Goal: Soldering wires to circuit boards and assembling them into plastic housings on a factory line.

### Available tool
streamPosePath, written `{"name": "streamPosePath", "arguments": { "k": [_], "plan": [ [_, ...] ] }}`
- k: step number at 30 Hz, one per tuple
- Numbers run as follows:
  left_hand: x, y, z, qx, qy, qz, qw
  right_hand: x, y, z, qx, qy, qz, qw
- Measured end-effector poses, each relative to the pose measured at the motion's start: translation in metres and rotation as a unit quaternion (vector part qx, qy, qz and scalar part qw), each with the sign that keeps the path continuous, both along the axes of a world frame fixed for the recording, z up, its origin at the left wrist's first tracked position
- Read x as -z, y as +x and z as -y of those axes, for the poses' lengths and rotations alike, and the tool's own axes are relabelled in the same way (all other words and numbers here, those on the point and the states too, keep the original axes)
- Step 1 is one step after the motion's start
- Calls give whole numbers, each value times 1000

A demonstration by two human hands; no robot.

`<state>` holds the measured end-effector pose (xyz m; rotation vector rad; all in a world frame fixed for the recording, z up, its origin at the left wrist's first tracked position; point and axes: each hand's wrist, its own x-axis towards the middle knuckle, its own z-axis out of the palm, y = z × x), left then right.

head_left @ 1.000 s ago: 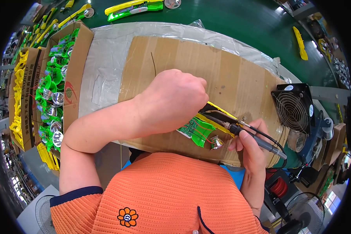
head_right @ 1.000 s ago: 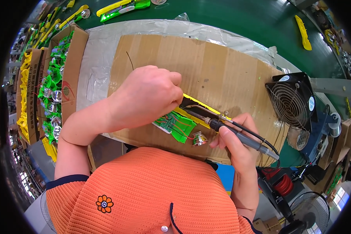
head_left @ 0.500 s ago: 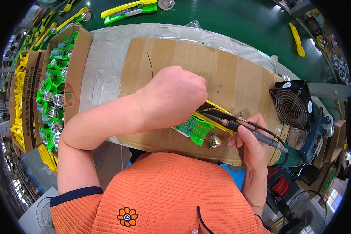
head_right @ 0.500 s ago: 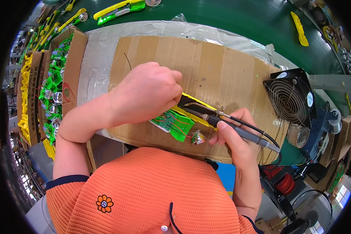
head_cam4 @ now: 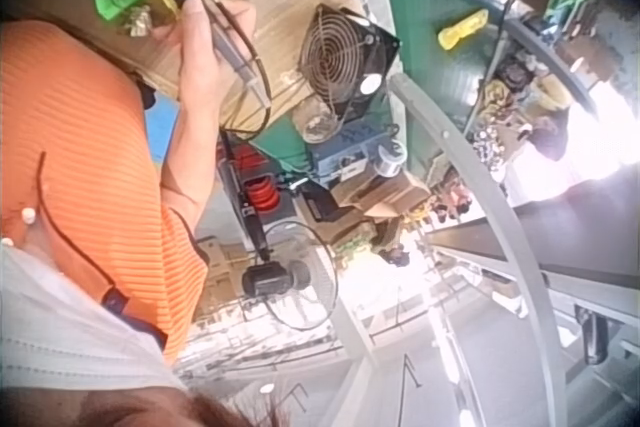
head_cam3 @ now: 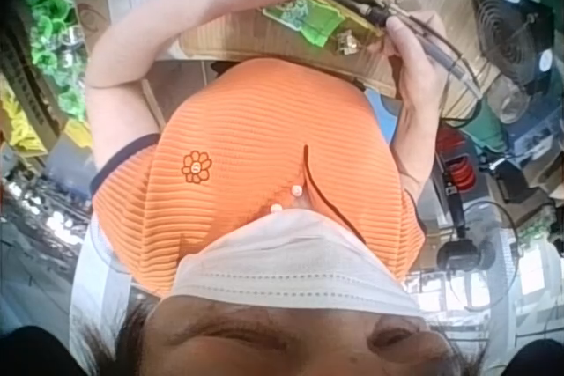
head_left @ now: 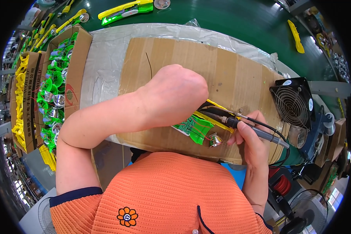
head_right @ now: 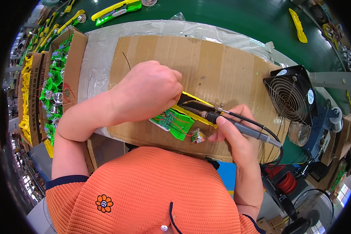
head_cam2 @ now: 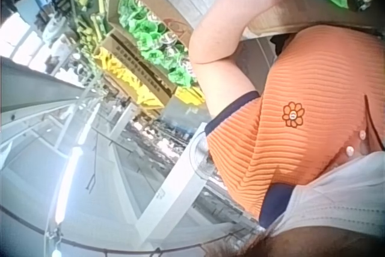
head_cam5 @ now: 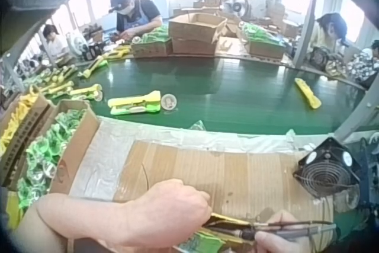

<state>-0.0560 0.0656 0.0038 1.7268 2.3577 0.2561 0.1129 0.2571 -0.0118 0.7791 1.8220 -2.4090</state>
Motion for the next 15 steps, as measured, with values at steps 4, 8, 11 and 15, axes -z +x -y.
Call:
{"name": "streamPosePath", "arguments": {
  "k": [4,8,11,15],
  "plan": [
    [1,0,-2,-5,-5,-1,1000,2,1,-2,4,-11,-11,1000],
    [-2,0,-4,-18,-12,1,1000,4,4,-3,11,-26,-23,999],
    [-2,-1,-4,-22,-21,4,1000,5,5,-4,15,-24,-36,999],
    [-3,-1,-6,-30,-39,14,999,6,7,-6,26,-38,-54,997]
  ]
}}
